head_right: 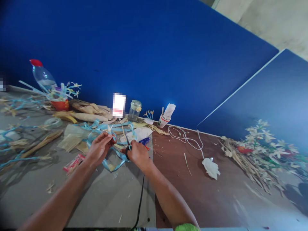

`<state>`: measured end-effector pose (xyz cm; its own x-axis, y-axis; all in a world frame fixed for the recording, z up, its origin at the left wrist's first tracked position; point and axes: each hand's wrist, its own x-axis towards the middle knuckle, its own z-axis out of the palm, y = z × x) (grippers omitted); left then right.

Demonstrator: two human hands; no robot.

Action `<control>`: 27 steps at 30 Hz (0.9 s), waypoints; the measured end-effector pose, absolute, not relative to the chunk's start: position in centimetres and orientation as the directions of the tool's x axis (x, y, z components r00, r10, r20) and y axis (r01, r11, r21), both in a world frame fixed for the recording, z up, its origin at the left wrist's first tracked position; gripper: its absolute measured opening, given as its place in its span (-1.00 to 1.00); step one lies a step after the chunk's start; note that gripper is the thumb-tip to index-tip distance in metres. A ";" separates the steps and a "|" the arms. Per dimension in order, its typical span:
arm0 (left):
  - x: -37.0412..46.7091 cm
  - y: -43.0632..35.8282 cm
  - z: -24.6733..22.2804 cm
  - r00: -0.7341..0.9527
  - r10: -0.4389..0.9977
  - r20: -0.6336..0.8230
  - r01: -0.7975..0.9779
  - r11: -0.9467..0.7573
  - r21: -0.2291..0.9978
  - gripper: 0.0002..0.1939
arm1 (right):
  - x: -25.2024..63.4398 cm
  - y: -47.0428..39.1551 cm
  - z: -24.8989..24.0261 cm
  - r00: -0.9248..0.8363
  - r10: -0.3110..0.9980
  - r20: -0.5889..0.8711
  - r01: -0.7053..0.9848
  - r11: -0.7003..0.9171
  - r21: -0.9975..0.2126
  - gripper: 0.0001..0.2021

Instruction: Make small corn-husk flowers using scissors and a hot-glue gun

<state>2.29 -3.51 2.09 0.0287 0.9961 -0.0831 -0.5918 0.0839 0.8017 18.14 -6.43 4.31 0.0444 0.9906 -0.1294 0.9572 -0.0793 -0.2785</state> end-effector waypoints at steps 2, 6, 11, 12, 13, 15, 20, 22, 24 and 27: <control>2.3 -3.6 2.2 0.041 0.996 -0.076 -0.592 0.085 0.801 -0.70 | 17.4 -5.9 4.7 0.041 0.987 -0.152 0.983 -0.068 -0.170 -0.48; 2.2 -3.6 2.1 0.068 0.997 -0.047 -0.600 0.079 0.796 -0.72 | 15.8 -4.7 4.9 0.006 0.980 -0.198 0.998 -0.018 -0.059 -0.52; 2.1 -3.8 2.4 0.120 0.992 -0.044 -0.663 0.113 0.740 -0.74 | 14.5 -3.9 4.7 -0.064 0.969 -0.238 0.997 0.054 -0.047 -0.46; 2.1 -3.8 2.5 0.132 0.990 -0.039 -0.679 0.119 0.725 -0.75 | 14.5 -3.8 4.6 -0.088 0.968 -0.235 0.996 0.078 -0.050 -0.45; 2.1 -3.9 2.6 0.140 0.990 -0.033 -0.694 0.121 0.710 -0.75 | 14.5 -3.7 4.6 -0.110 0.968 -0.227 0.994 0.101 -0.050 -0.44; 2.1 -3.9 2.8 0.147 0.989 -0.024 -0.725 0.124 0.677 -0.77 | 14.4 -3.5 4.7 -0.138 0.972 -0.191 0.990 0.134 -0.035 -0.44; 1.9 -3.7 2.7 0.172 0.984 -0.042 -0.780 0.162 0.605 -0.76 | 13.7 -2.7 5.3 -0.120 0.974 -0.191 0.992 0.127 0.027 -0.54; 1.7 -3.5 2.6 0.195 0.980 -0.046 -0.783 0.184 0.594 -0.75 | 13.2 -2.3 5.6 -0.120 0.971 -0.208 0.990 0.132 0.042 -0.61; 1.6 -3.4 2.5 0.211 0.977 -0.043 -0.786 0.195 0.587 -0.75 | 12.5 -2.0 5.7 -0.119 0.966 -0.231 0.990 0.134 0.050 -0.67; 1.4 -3.3 2.4 0.220 0.975 -0.025 -0.791 0.194 0.581 -0.79 | 11.7 -1.7 5.6 -0.135 0.959 -0.248 0.988 0.149 0.038 -0.72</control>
